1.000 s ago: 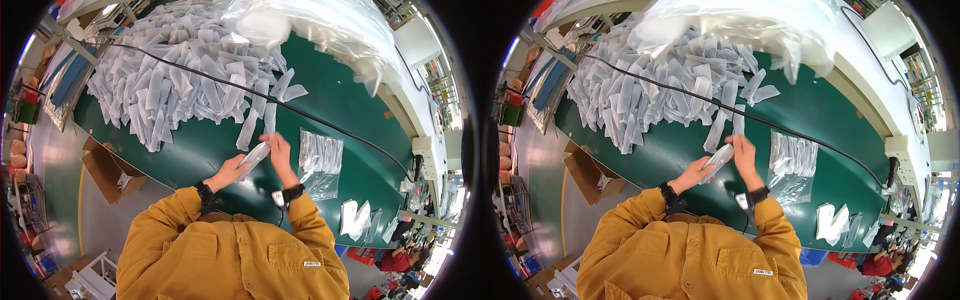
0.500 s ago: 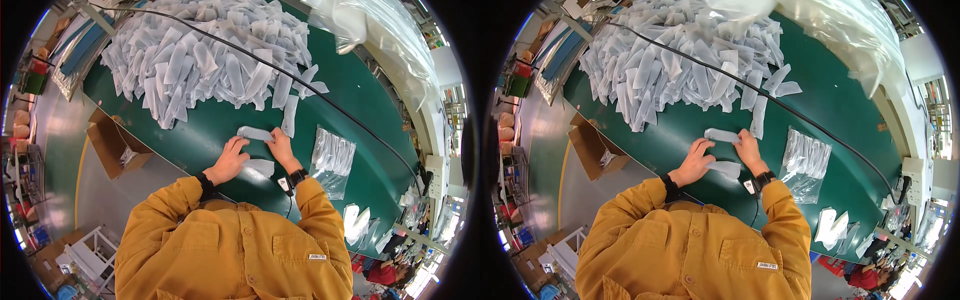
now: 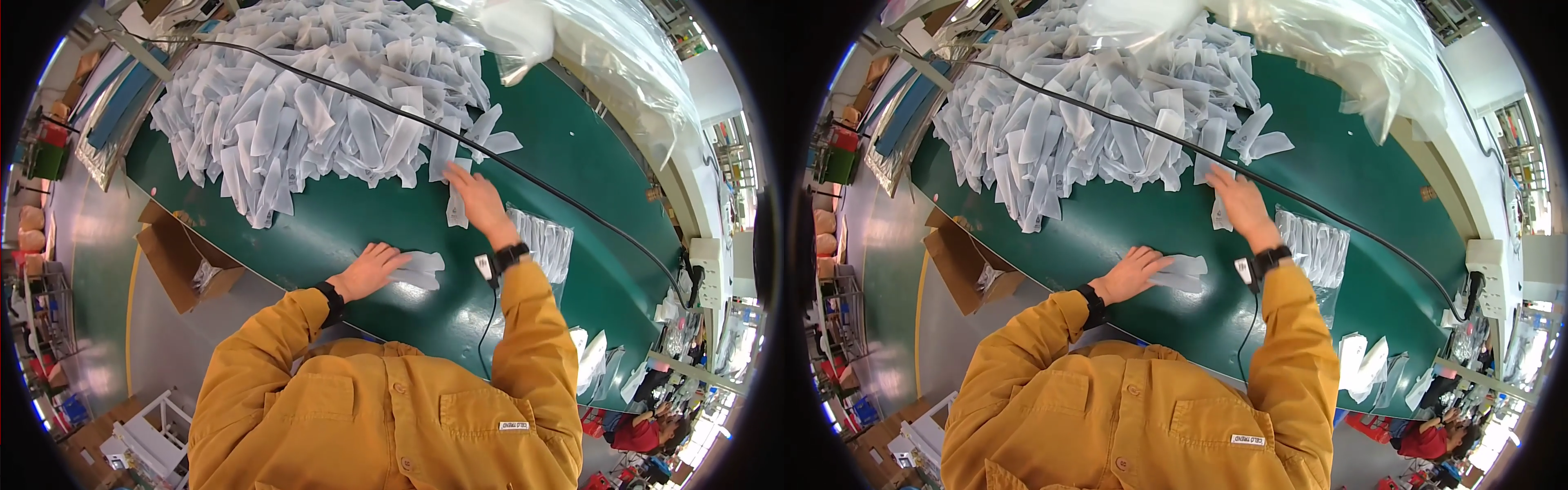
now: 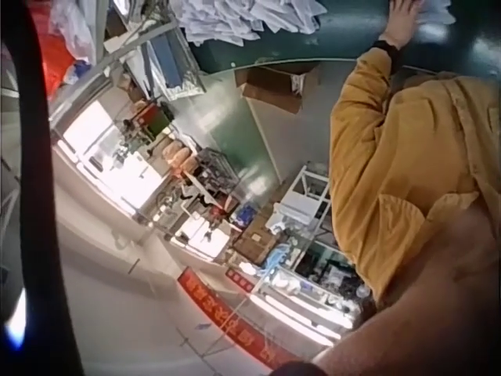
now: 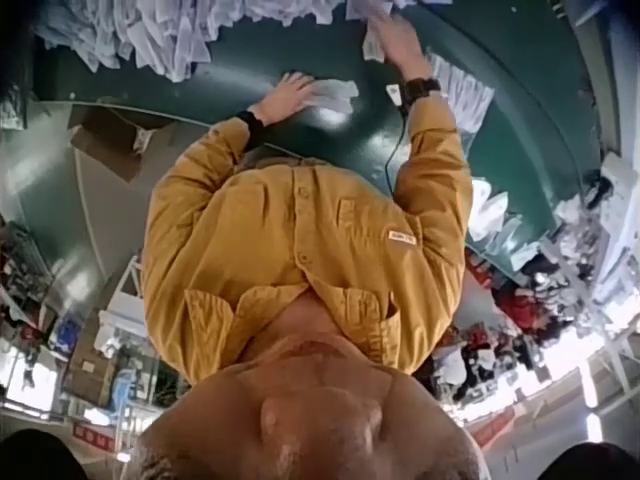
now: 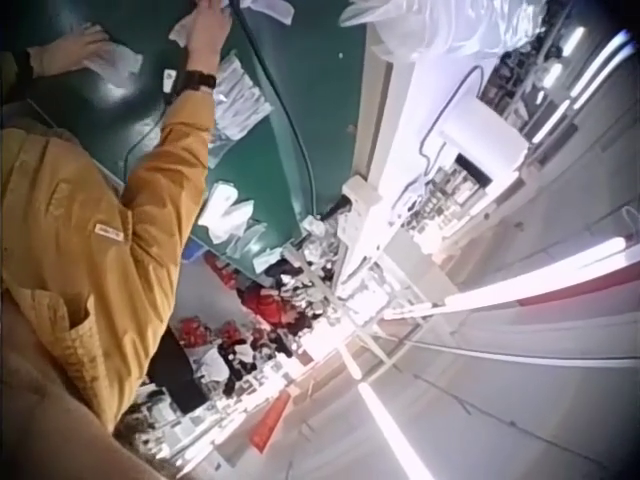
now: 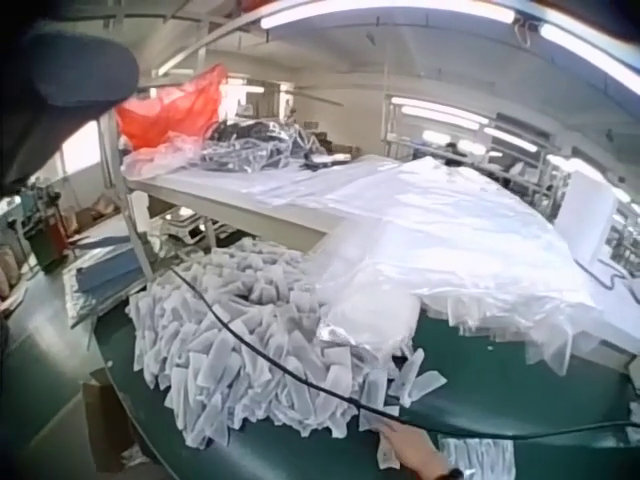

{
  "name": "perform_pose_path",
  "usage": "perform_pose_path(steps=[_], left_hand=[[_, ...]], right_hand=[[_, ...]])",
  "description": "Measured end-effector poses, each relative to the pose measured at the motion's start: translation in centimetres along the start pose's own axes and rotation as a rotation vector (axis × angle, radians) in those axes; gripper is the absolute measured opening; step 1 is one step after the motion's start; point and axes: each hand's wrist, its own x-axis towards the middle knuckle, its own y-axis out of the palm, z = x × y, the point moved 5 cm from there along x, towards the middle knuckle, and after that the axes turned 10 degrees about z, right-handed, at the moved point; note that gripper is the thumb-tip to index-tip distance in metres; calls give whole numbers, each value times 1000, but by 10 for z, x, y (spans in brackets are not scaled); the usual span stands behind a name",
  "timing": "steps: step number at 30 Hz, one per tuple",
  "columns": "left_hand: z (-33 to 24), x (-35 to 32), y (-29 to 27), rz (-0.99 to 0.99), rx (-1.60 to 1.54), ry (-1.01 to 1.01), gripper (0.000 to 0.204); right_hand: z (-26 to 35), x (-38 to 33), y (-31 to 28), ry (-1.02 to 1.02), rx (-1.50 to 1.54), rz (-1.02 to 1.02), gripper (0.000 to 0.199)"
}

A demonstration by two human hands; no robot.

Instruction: The person gathers white pouches from a pile, stacks them together, and slides the stack into a clear plastic bag. They place the filled bag into a cardboard box and return to the table to repeat the process.

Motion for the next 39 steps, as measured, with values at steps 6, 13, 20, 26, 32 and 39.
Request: perform_pose_path(steps=[6,13,20,26,32,39], left_hand=[[1,-1,12,89,10,-13,58],[-24,6,-22,3,158,47,57],[-4,12,-17,-13,78,-125,53],[8,18,-8,-26,60,-32,53],[9,17,-7,-33,13,12,54],[9,20,-8,15,65,-4,52]], right_hand=[[-51,-16,59,102,-152,122,22],[24,-68,84,341,240,166,12],[60,-73,64,92,301,206,11],[64,-77,57,-212,106,120,15],[60,-81,62,-109,244,150,15],[36,-65,69,361,694,236,21]])
